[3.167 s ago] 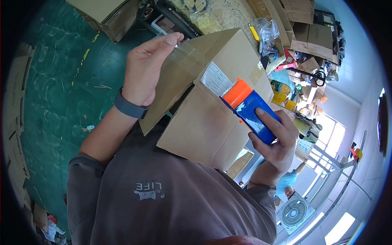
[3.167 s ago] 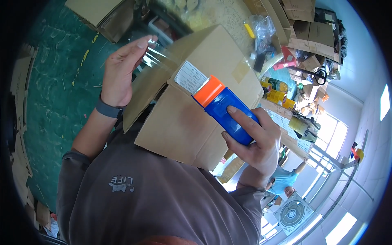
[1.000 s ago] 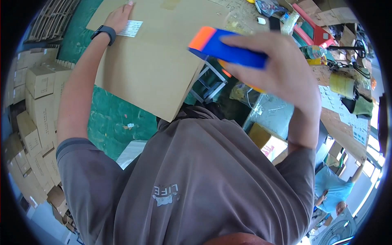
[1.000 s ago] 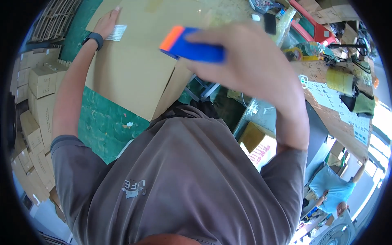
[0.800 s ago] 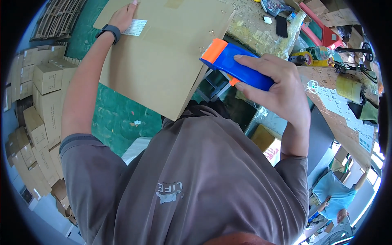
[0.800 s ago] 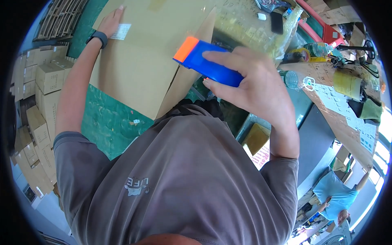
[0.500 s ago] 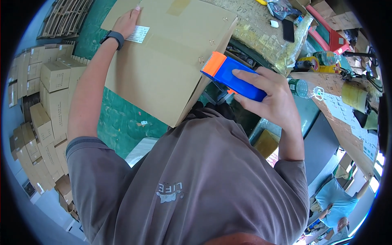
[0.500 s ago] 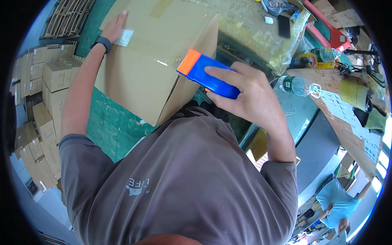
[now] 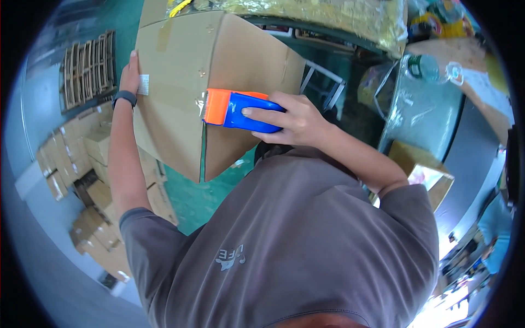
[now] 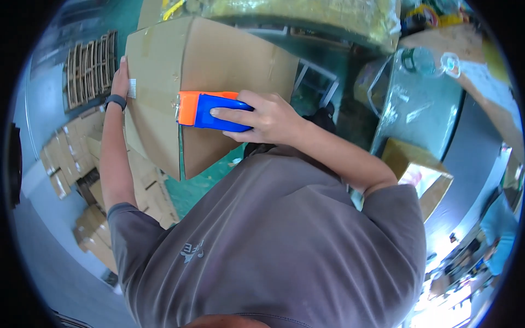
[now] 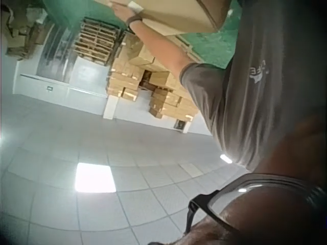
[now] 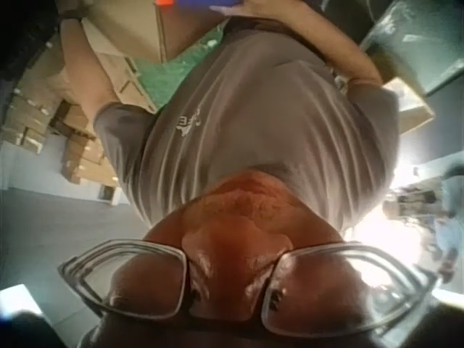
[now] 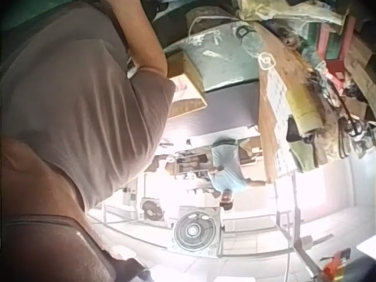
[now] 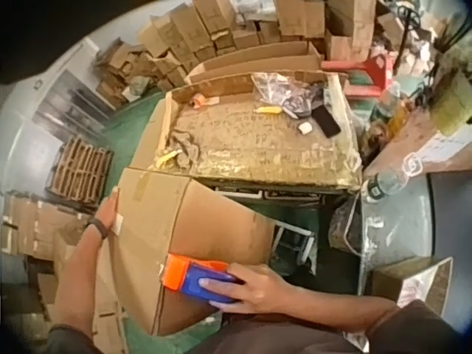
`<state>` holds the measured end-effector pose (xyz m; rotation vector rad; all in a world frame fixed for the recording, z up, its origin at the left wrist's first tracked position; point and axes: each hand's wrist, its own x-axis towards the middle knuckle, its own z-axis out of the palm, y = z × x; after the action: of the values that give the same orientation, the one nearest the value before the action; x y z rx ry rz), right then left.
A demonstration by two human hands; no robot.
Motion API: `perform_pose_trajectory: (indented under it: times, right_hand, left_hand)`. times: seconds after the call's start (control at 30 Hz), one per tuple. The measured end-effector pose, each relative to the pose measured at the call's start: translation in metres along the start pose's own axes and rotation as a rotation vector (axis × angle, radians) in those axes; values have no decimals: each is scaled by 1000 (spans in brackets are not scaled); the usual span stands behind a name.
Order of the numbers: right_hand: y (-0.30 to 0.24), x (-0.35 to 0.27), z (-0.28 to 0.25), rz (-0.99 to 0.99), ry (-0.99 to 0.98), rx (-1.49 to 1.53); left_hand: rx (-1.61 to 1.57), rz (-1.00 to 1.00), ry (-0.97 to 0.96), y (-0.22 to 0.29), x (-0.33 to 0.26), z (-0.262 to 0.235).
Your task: Packing bicycle seats into plastic bags and placing them into a cardboard box.
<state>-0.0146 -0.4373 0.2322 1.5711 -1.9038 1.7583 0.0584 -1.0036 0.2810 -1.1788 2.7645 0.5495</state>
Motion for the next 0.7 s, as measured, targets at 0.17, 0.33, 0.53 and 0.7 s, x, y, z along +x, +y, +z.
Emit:
perform_pose_trajectory:
  times: [0.17, 0.33, 0.53, 0.7]
  right_hand:
    - [16, -11, 9, 71, 14, 42]
    - [33, -11, 17, -31, 60, 64]
    - [38, -15, 12, -32, 19, 27]
    - [48, -39, -1, 25, -66, -89]
  left_hand:
    - [-71, -63, -26, 28, 2, 1]
    - [-147, -75, -2, 14, 1, -8]
    - [-84, -27, 6, 22, 2, -6]
    - [-47, -25, 35, 28, -1, 0]
